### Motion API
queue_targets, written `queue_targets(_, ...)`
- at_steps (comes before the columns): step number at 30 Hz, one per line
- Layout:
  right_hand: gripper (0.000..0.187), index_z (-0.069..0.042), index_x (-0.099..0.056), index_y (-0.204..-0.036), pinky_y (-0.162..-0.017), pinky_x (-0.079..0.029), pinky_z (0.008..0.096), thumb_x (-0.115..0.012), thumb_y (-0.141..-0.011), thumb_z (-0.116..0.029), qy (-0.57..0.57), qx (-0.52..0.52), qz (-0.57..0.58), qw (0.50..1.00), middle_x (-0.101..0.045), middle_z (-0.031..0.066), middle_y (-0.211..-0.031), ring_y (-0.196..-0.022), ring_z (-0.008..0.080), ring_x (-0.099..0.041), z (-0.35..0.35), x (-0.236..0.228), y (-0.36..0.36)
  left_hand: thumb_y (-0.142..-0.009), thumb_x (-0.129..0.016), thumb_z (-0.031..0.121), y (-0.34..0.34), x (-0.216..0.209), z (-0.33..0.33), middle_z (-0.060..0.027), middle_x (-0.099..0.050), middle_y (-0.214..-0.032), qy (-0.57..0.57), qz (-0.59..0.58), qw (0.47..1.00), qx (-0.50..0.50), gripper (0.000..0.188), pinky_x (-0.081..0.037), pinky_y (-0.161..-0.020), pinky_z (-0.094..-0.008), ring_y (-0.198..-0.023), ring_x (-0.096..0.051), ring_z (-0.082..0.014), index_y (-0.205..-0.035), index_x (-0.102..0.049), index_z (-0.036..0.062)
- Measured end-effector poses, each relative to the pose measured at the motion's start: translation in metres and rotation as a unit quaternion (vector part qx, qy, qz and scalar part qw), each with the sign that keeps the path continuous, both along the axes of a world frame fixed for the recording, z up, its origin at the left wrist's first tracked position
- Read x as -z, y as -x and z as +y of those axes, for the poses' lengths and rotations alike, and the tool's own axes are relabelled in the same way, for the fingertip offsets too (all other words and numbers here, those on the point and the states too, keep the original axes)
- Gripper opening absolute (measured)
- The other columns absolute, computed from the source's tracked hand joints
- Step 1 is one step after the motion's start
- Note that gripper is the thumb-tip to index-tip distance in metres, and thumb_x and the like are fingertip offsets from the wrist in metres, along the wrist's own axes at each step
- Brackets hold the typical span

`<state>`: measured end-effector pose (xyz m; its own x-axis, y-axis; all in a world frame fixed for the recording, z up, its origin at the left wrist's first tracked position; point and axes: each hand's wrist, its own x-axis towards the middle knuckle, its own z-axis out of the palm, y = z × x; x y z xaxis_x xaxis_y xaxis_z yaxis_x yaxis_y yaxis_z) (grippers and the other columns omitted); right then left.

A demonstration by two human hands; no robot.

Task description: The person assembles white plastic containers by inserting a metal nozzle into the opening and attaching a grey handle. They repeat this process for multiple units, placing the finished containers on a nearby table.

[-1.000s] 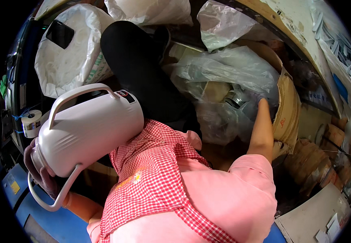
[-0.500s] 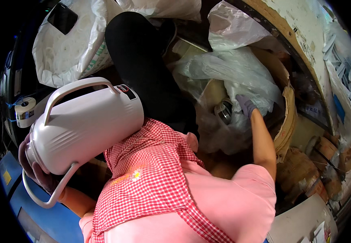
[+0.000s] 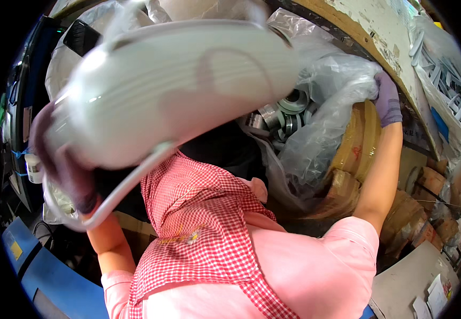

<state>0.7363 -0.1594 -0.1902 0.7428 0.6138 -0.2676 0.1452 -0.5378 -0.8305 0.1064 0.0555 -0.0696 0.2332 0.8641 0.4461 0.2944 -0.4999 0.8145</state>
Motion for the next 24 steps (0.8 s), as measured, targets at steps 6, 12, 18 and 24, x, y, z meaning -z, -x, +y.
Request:
queue_targets(6,0.028,0.001,-0.064,-0.098,-0.089,-0.053,0.0363,-0.043,-0.096,-0.019,-0.233,0.010,0.330,0.915,-0.067,0.0128,-0.096,-0.093,0.0236,-0.064,0.027,0.028,0.020,-0.078,-0.081,0.032,-0.129,0.068,0.002,-0.0147,-0.063,-0.115,0.005,0.038,0.980,0.198,0.051,-0.048,-0.096,-0.0406,-0.113,-0.057,-0.0309,-0.119,-0.063,0.0068)
queue_targets(12,0.056,-0.003,-0.058,-0.123,-0.098,-0.048,0.0377,-0.063,-0.086,-0.045,0.216,-0.139,-0.214,0.942,-0.065,0.0153,-0.118,-0.110,0.0261,-0.061,0.010,0.041,0.026,-0.081,-0.078,0.047,-0.204,0.132,-0.025,-0.0199,-0.061,-0.106,0.104,0.021,0.983,0.151,0.062,-0.050,-0.086,-0.0445,-0.097,-0.062,-0.0327,-0.120,-0.056,0.0050)
queue_targets(18,0.056,-0.009,-0.064,-0.122,-0.093,-0.051,0.0411,-0.067,-0.085,-0.050,0.051,-0.226,-0.340,0.911,-0.070,0.0190,-0.107,-0.101,0.0315,-0.067,0.038,-0.037,0.153,-0.081,-0.077,0.051,-0.228,0.207,-0.040,-0.0182,-0.058,-0.111,0.263,0.037,0.958,0.106,0.070,-0.051,-0.088,-0.0417,-0.102,-0.060,-0.0286,-0.126,-0.048,0.0050)
queue_targets(24,0.050,-0.016,-0.057,-0.134,-0.104,-0.042,0.0414,-0.051,-0.094,-0.045,0.419,-0.612,-0.303,0.598,-0.056,0.0148,-0.135,-0.126,0.0339,-0.051,-0.107,0.115,0.237,-0.082,-0.079,0.043,-0.233,0.210,-0.034,-0.0184,-0.058,-0.114,0.379,0.031,0.919,0.104,0.069,-0.053,-0.076,-0.0359,-0.095,-0.062,-0.0258,-0.127,-0.047,0.0022)
